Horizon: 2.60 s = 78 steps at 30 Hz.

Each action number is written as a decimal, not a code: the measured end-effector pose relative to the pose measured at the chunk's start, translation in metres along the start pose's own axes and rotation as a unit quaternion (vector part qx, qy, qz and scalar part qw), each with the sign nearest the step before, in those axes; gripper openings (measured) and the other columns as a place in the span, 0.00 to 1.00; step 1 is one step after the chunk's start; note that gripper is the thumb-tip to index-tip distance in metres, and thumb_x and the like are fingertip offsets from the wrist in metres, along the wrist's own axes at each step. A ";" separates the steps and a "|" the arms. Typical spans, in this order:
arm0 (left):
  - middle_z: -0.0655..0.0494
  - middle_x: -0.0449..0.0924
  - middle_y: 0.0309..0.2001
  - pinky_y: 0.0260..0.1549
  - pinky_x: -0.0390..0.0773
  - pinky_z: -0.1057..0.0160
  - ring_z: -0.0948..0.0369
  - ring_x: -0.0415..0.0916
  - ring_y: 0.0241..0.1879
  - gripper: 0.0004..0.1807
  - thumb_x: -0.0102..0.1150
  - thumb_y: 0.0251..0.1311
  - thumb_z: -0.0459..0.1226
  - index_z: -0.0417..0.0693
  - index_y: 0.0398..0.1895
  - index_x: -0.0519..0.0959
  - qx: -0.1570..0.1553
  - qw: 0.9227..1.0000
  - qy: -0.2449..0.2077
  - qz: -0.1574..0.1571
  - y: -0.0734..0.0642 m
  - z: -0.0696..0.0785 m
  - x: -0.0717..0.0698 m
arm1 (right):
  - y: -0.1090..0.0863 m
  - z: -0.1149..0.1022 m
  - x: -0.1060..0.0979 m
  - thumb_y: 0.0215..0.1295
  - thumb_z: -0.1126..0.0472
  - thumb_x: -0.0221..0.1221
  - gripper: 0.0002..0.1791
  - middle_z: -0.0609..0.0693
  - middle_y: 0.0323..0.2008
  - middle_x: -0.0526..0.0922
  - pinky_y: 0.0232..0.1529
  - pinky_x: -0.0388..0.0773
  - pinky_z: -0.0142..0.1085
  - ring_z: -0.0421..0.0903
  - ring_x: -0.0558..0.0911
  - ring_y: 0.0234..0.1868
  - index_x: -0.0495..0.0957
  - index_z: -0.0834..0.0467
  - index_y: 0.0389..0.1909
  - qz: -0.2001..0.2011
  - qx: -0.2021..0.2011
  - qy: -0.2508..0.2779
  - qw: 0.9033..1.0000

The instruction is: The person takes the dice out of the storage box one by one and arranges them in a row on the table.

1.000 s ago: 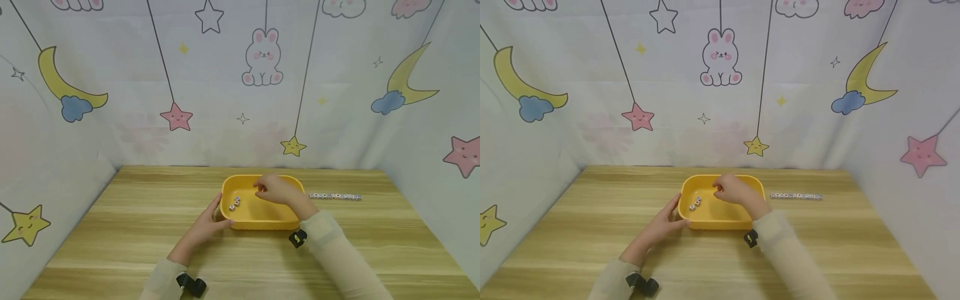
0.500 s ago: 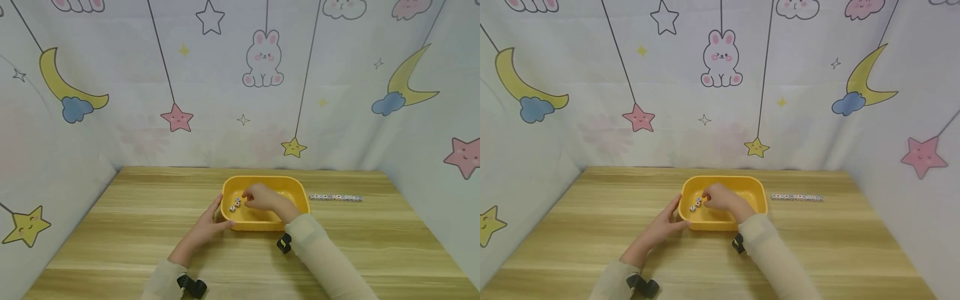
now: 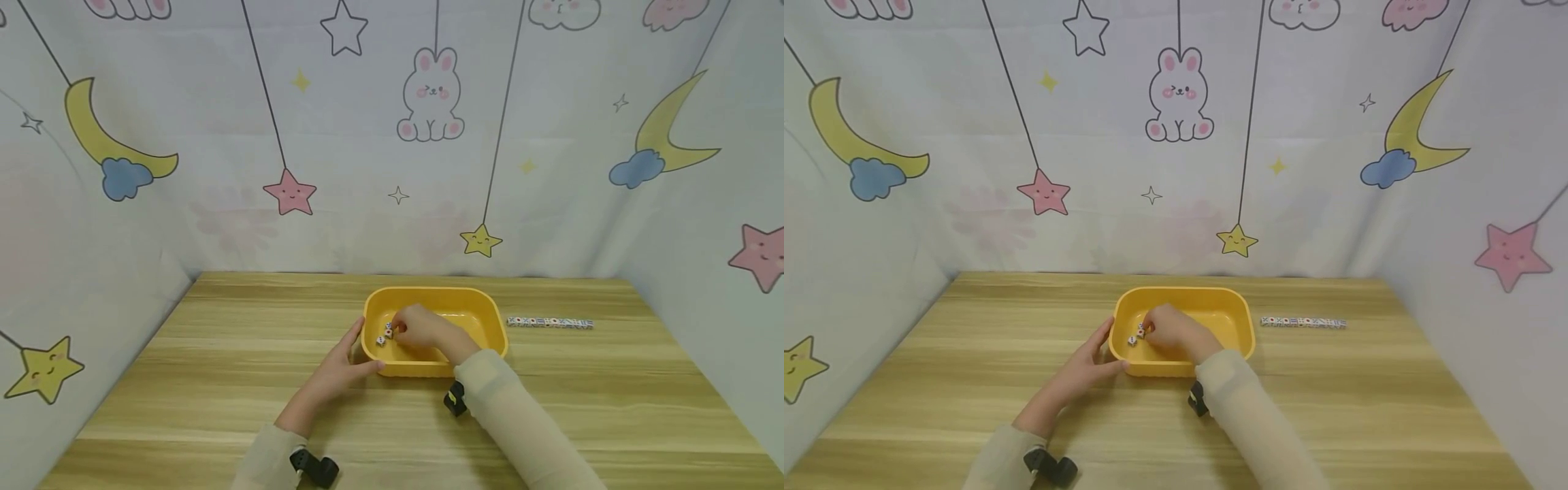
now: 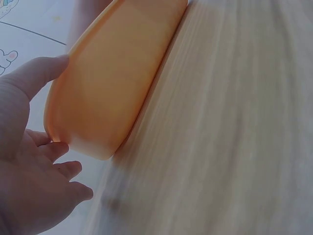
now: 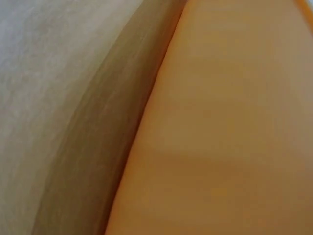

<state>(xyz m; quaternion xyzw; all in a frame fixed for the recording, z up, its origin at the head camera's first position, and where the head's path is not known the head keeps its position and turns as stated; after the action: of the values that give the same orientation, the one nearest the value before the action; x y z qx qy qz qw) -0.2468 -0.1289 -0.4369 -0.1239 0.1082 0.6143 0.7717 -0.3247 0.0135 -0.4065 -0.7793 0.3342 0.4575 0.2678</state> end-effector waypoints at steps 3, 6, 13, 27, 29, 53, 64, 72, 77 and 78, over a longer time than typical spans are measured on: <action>0.50 0.42 0.77 0.70 0.41 0.38 0.47 0.36 0.75 0.53 0.69 0.55 0.44 0.56 0.78 0.45 -0.001 1.000 0.003 0.000 0.000 0.000 0.000 | 0.002 0.002 0.002 0.61 0.66 0.60 0.07 0.44 0.23 0.72 0.31 0.66 0.30 0.40 0.69 0.26 0.83 0.61 0.39 0.000 0.002 0.000 1.000; 0.50 0.43 0.77 0.70 0.41 0.38 0.47 0.36 0.75 0.53 0.69 0.55 0.44 0.56 0.78 0.45 -0.003 1.000 0.005 0.000 -0.001 0.001 0.000 | 0.003 0.001 0.002 0.61 0.67 0.60 0.05 0.44 0.19 0.68 0.27 0.63 0.29 0.39 0.66 0.22 0.83 0.60 0.36 0.000 0.000 0.006 1.000; 0.50 0.43 0.77 0.69 0.41 0.38 0.47 0.36 0.75 0.53 0.69 0.55 0.44 0.56 0.78 0.45 -0.003 1.000 0.008 0.004 0.000 0.002 0.000 | 0.007 -0.005 0.002 0.62 0.66 0.60 0.03 0.43 0.15 0.62 0.25 0.58 0.29 0.39 0.62 0.20 0.81 0.60 0.31 0.004 -0.015 0.000 1.000; 0.50 0.43 0.77 0.69 0.42 0.38 0.46 0.37 0.75 0.52 0.69 0.55 0.44 0.56 0.78 0.46 -0.004 1.000 0.014 0.006 -0.001 0.003 0.000 | 0.010 -0.007 0.006 0.63 0.65 0.61 0.03 0.44 0.18 0.68 0.28 0.63 0.30 0.40 0.66 0.23 0.81 0.60 0.30 0.006 -0.015 -0.002 1.000; 0.50 0.43 0.77 0.69 0.42 0.38 0.46 0.37 0.75 0.52 0.69 0.56 0.44 0.56 0.78 0.46 -0.004 1.000 0.017 0.006 -0.001 0.002 0.000 | 0.009 -0.006 0.006 0.63 0.65 0.60 0.03 0.44 0.20 0.71 0.30 0.65 0.30 0.40 0.68 0.25 0.82 0.60 0.32 0.007 -0.009 0.001 1.000; 0.50 0.42 0.77 0.69 0.40 0.38 0.47 0.35 0.75 0.53 0.70 0.54 0.45 0.54 0.78 0.45 -0.007 1.000 0.010 0.008 0.002 0.002 -0.002 | -0.043 0.032 -0.052 0.64 0.65 0.59 0.09 0.53 0.36 0.83 0.40 0.79 0.37 0.44 0.77 0.35 0.82 0.65 0.41 0.081 -0.016 0.041 0.996; 0.51 0.42 0.77 0.69 0.41 0.38 0.47 0.35 0.76 0.53 0.69 0.55 0.45 0.55 0.78 0.45 -0.006 1.000 0.007 0.003 0.000 0.001 0.001 | -0.086 0.078 -0.084 0.67 0.65 0.56 0.13 0.58 0.38 0.82 0.42 0.79 0.43 0.50 0.79 0.39 0.79 0.70 0.47 0.109 0.013 0.057 0.992; 0.51 0.42 0.77 0.69 0.40 0.38 0.47 0.35 0.76 0.53 0.69 0.56 0.45 0.55 0.78 0.45 -0.008 1.000 0.012 0.004 0.002 0.002 -0.002 | -0.118 0.114 -0.104 0.68 0.65 0.55 0.16 0.61 0.42 0.81 0.46 0.79 0.49 0.55 0.79 0.43 0.77 0.71 0.51 0.128 0.058 0.046 0.989; 0.50 0.42 0.77 0.70 0.40 0.39 0.47 0.35 0.75 0.53 0.69 0.55 0.45 0.55 0.78 0.45 -0.009 1.000 0.013 0.003 0.002 0.001 0.000 | -0.143 0.135 -0.112 0.67 0.67 0.56 0.14 0.61 0.39 0.81 0.43 0.80 0.50 0.55 0.80 0.41 0.77 0.72 0.49 0.153 0.063 0.023 0.986; 0.51 0.42 0.77 0.70 0.40 0.39 0.47 0.35 0.76 0.53 0.69 0.55 0.45 0.55 0.78 0.45 -0.010 1.000 0.013 0.003 0.002 0.001 0.000 | -0.148 0.139 -0.113 0.67 0.67 0.56 0.14 0.61 0.39 0.81 0.43 0.80 0.49 0.55 0.80 0.40 0.77 0.72 0.48 0.156 0.066 0.020 0.985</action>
<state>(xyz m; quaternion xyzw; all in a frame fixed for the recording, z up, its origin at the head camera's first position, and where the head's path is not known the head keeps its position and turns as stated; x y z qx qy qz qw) -0.2485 -0.1284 -0.4364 -0.1391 0.1125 0.6163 0.7669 -0.3260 0.2390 -0.3500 -0.7072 0.4868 0.4544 0.2374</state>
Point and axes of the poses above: each hand's wrist, its own y-axis towards the middle knuckle, its own x-axis out of the palm, z = x × y, the point moved 6 cm from there along y, towards the middle knuckle
